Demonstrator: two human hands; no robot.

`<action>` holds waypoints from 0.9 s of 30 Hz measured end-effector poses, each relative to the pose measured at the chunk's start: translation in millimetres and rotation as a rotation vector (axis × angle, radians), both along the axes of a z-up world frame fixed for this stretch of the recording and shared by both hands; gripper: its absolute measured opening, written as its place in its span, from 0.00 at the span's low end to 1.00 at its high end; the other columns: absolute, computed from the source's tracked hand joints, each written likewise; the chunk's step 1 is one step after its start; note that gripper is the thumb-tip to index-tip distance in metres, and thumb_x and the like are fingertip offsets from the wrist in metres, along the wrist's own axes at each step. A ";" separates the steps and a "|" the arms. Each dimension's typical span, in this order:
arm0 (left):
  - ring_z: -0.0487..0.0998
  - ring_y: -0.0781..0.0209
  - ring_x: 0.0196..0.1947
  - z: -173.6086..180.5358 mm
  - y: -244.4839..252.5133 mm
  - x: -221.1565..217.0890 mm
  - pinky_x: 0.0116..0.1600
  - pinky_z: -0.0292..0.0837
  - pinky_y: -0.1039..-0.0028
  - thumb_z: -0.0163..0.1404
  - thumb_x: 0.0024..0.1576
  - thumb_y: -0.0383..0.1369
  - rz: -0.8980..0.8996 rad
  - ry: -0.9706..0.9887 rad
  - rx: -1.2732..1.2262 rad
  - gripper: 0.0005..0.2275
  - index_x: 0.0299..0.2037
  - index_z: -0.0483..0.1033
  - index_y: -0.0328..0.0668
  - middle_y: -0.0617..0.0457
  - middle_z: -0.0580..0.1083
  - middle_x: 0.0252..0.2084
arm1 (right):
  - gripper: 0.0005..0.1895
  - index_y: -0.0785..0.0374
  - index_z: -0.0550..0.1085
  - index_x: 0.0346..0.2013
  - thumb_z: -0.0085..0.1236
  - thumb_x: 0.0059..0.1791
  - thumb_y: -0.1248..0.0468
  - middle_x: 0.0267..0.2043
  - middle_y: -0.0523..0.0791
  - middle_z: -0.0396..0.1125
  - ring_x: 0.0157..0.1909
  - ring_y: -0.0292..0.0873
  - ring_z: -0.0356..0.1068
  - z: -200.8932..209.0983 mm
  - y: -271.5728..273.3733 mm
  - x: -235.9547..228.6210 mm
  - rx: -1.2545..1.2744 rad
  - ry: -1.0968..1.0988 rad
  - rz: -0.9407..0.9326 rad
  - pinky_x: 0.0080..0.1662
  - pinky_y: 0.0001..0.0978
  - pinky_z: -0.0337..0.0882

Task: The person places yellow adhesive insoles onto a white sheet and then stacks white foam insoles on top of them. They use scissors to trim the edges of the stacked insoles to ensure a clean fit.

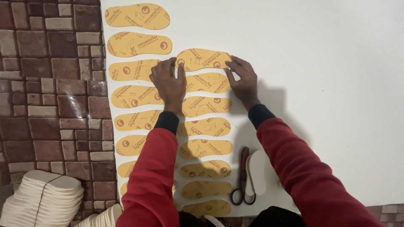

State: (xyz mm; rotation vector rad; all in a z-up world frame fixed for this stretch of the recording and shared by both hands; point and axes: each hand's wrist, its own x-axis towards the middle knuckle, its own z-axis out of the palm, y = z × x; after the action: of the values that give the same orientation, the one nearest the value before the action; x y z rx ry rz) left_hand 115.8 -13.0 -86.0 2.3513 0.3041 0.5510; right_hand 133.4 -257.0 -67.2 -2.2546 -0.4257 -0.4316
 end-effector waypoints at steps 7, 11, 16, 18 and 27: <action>0.73 0.59 0.48 -6.6 -0.5 0.8 0.53 0.62 0.61 0.57 0.62 0.40 -0.007 0.031 0.012 0.10 0.50 0.79 0.51 0.59 0.73 0.42 | 0.11 0.61 0.82 0.48 0.68 0.51 0.70 0.49 0.53 0.73 0.41 0.52 0.77 4.5 0.7 -1.5 0.008 -0.009 -0.012 0.44 0.42 0.80; 0.73 0.60 0.49 -4.0 1.3 0.5 0.54 0.61 0.63 0.56 0.63 0.39 -0.014 0.047 0.001 0.09 0.50 0.80 0.49 0.57 0.73 0.43 | 0.11 0.61 0.82 0.48 0.68 0.50 0.71 0.49 0.54 0.73 0.41 0.52 0.77 2.7 1.8 -0.2 0.008 -0.002 -0.014 0.44 0.42 0.80; 0.72 0.61 0.49 -8.1 1.1 0.1 0.53 0.62 0.64 0.56 0.63 0.39 -0.004 0.034 0.017 0.09 0.49 0.80 0.49 0.58 0.73 0.43 | 0.10 0.62 0.82 0.47 0.69 0.51 0.70 0.49 0.54 0.72 0.42 0.52 0.78 2.9 2.5 -1.0 -0.017 -0.004 -0.013 0.44 0.42 0.80; 0.72 0.60 0.48 -9.3 1.1 2.5 0.52 0.62 0.64 0.57 0.61 0.39 0.001 0.040 0.032 0.09 0.49 0.81 0.49 0.57 0.73 0.43 | 0.11 0.62 0.83 0.47 0.69 0.50 0.71 0.47 0.54 0.72 0.43 0.55 0.77 3.0 2.2 0.3 0.003 -0.012 -0.007 0.44 0.42 0.80; 0.73 0.58 0.47 -5.2 0.8 2.6 0.52 0.63 0.62 0.58 0.61 0.39 0.009 0.024 0.041 0.10 0.48 0.81 0.48 0.55 0.74 0.42 | 0.10 0.63 0.83 0.47 0.69 0.50 0.70 0.47 0.56 0.72 0.45 0.58 0.77 -0.1 1.9 0.7 0.003 -0.060 0.024 0.45 0.46 0.79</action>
State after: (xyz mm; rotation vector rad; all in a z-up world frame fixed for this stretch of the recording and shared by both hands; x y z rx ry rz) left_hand 118.4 -12.2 -91.2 2.3984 0.3179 0.5383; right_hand 134.1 -255.1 -67.3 -2.2355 -0.4820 -0.4887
